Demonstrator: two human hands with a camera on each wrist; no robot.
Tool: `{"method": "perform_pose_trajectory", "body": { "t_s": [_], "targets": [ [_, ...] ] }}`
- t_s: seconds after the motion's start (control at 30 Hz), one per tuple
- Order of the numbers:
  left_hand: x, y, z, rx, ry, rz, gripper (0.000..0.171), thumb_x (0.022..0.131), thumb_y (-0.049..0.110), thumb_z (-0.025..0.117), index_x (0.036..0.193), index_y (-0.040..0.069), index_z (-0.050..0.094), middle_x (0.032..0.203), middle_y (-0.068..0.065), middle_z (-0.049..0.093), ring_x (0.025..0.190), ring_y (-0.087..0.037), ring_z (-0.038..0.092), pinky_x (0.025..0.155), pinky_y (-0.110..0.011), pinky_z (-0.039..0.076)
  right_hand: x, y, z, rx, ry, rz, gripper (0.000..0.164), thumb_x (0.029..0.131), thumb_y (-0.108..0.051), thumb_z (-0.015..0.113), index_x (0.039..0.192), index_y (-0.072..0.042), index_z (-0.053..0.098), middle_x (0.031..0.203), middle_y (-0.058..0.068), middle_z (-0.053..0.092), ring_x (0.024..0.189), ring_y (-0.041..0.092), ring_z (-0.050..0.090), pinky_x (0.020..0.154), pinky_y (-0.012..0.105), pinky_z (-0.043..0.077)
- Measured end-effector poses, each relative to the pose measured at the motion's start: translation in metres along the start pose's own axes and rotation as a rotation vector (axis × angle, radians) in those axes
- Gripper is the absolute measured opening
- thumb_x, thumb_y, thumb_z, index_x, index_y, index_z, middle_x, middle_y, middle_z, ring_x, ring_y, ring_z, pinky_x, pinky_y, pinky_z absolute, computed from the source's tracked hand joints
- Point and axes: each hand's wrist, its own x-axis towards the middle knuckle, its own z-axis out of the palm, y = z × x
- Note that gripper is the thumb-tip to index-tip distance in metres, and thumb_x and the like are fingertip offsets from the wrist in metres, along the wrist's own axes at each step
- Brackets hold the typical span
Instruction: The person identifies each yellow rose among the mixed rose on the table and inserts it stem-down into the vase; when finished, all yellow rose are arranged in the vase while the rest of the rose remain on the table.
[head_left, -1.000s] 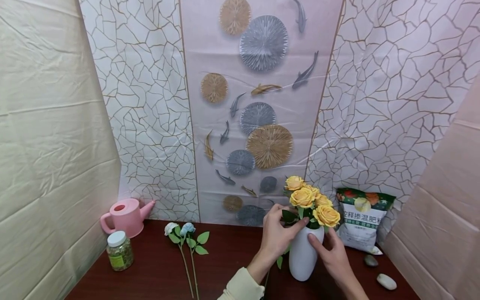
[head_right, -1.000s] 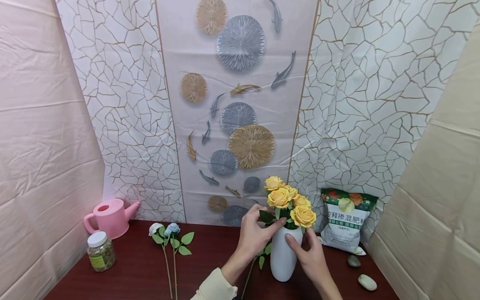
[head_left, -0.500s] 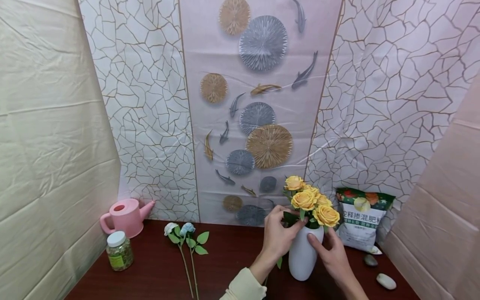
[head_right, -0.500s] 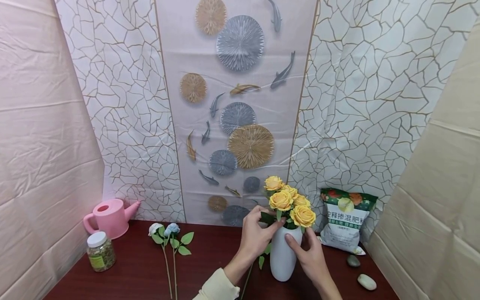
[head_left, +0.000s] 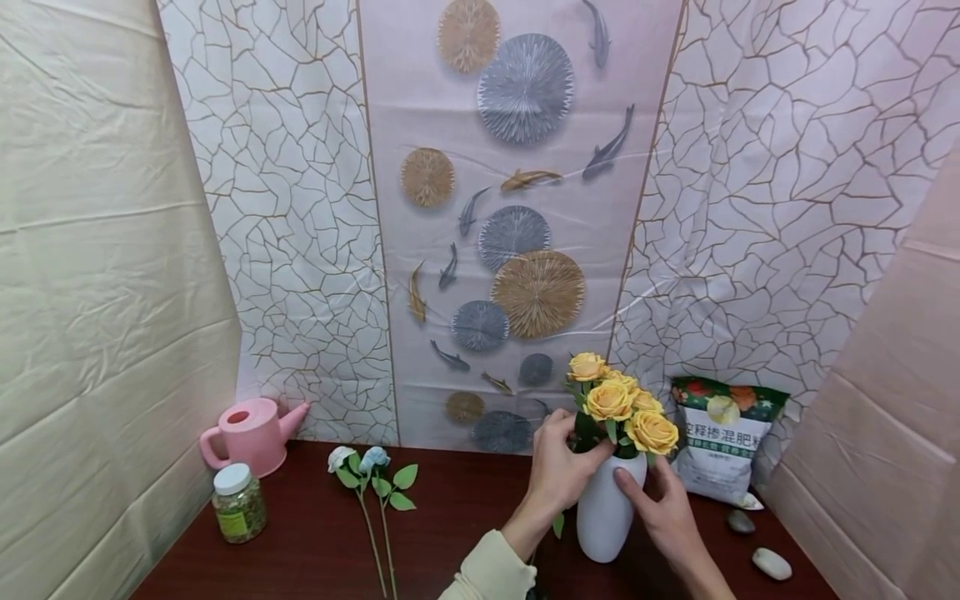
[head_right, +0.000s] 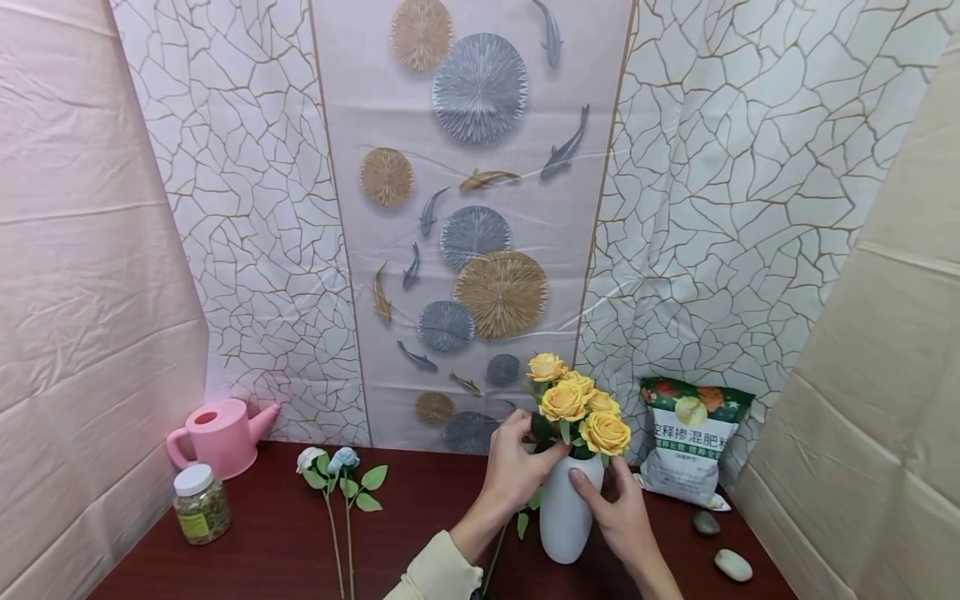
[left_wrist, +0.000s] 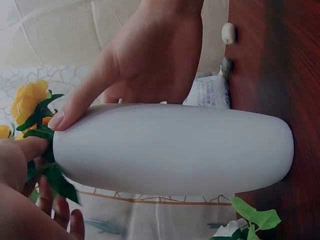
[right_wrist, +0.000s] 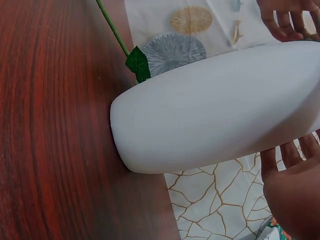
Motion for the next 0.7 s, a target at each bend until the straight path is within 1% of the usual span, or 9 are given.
{"method": "perform_pose_trajectory", "body": {
  "t_s": [0.03, 0.1, 0.17, 0.33, 0.4, 0.47, 0.53, 0.6, 0.7],
  "targets": [
    [0.000, 0.000, 0.000, 0.005, -0.009, -0.008, 0.013, 0.084, 0.045, 0.080, 0.086, 0.033, 0.076, 0.086, 0.011, 0.057, 0.076, -0.007, 0.051, 0.064, -0.020, 0.043, 0.000, 0.000, 0.000, -0.003, 0.001, -0.003, 0.069, 0.100, -0.043, 0.061, 0.158, -0.027, 0.026, 0.163, 0.002, 0.031, 0.150, 0.023, 0.029, 0.117, 0.033, 0.038],
    [0.001, -0.001, -0.001, 0.010, -0.027, -0.028, 0.014, 0.082, 0.045, 0.080, 0.087, 0.033, 0.077, 0.086, 0.010, 0.057, 0.075, -0.006, 0.050, 0.062, -0.019, 0.041, 0.000, 0.000, 0.001, -0.014, 0.001, -0.003, 0.068, 0.100, -0.044, 0.060, 0.158, -0.029, 0.027, 0.162, 0.000, 0.033, 0.149, 0.021, 0.031, 0.106, 0.017, 0.040],
    [0.001, -0.003, -0.002, 0.003, -0.046, -0.050, 0.014, 0.081, 0.046, 0.081, 0.087, 0.033, 0.078, 0.089, 0.011, 0.057, 0.076, -0.003, 0.049, 0.064, -0.019, 0.043, 0.000, 0.000, 0.002, -0.020, -0.001, -0.003, 0.067, 0.100, -0.044, 0.059, 0.157, -0.029, 0.028, 0.161, 0.000, 0.034, 0.148, 0.020, 0.032, 0.095, 0.005, 0.037],
    [-0.001, -0.008, -0.005, 0.002, -0.072, -0.060, 0.015, 0.083, 0.049, 0.079, 0.088, 0.035, 0.079, 0.096, 0.014, 0.059, 0.079, -0.002, 0.051, 0.065, -0.020, 0.044, 0.001, 0.000, 0.004, -0.017, -0.008, 0.005, 0.069, 0.100, -0.045, 0.059, 0.158, -0.029, 0.026, 0.162, 0.001, 0.032, 0.148, 0.022, 0.032, 0.095, 0.008, 0.038],
    [-0.002, -0.010, -0.007, 0.010, -0.081, -0.043, 0.016, 0.085, 0.050, 0.078, 0.091, 0.035, 0.079, 0.100, 0.015, 0.062, 0.080, -0.002, 0.052, 0.065, -0.019, 0.045, 0.002, 0.000, 0.004, -0.017, -0.009, 0.010, 0.070, 0.100, -0.045, 0.059, 0.159, -0.029, 0.025, 0.163, 0.001, 0.032, 0.148, 0.022, 0.032, 0.096, 0.009, 0.039],
    [-0.004, -0.012, -0.010, 0.004, -0.093, -0.030, 0.019, 0.085, 0.050, 0.077, 0.096, 0.035, 0.078, 0.104, 0.015, 0.064, 0.083, -0.001, 0.056, 0.069, -0.019, 0.048, 0.002, 0.000, 0.004, -0.017, -0.009, 0.014, 0.070, 0.100, -0.046, 0.059, 0.159, -0.029, 0.025, 0.163, 0.002, 0.032, 0.147, 0.020, 0.034, 0.095, 0.009, 0.040],
    [-0.006, -0.015, -0.015, -0.012, -0.103, -0.017, 0.023, 0.086, 0.050, 0.077, 0.103, 0.035, 0.076, 0.108, 0.015, 0.066, 0.088, 0.001, 0.060, 0.074, -0.019, 0.052, 0.002, 0.001, 0.005, -0.021, -0.006, 0.017, 0.069, 0.100, -0.045, 0.059, 0.158, -0.028, 0.026, 0.161, 0.003, 0.035, 0.142, 0.013, 0.039, 0.094, 0.010, 0.042],
    [-0.009, -0.019, -0.021, -0.032, -0.111, -0.012, 0.027, 0.087, 0.050, 0.076, 0.110, 0.036, 0.074, 0.111, 0.014, 0.068, 0.092, 0.001, 0.063, 0.080, -0.021, 0.055, 0.002, 0.003, 0.005, -0.024, 0.001, 0.021, 0.066, 0.100, -0.045, 0.059, 0.156, -0.027, 0.029, 0.158, 0.005, 0.039, 0.132, 0.002, 0.046, 0.092, 0.011, 0.045],
    [-0.016, -0.028, -0.037, -0.042, -0.113, 0.014, 0.028, 0.089, 0.046, 0.075, 0.115, 0.037, 0.071, 0.112, 0.012, 0.070, 0.097, -0.003, 0.067, 0.085, -0.029, 0.059, 0.001, 0.006, 0.004, -0.016, 0.008, 0.023, 0.062, 0.100, -0.043, 0.060, 0.153, -0.023, 0.034, 0.153, 0.007, 0.046, 0.118, -0.009, 0.051, 0.090, 0.014, 0.048]
  ]
}}
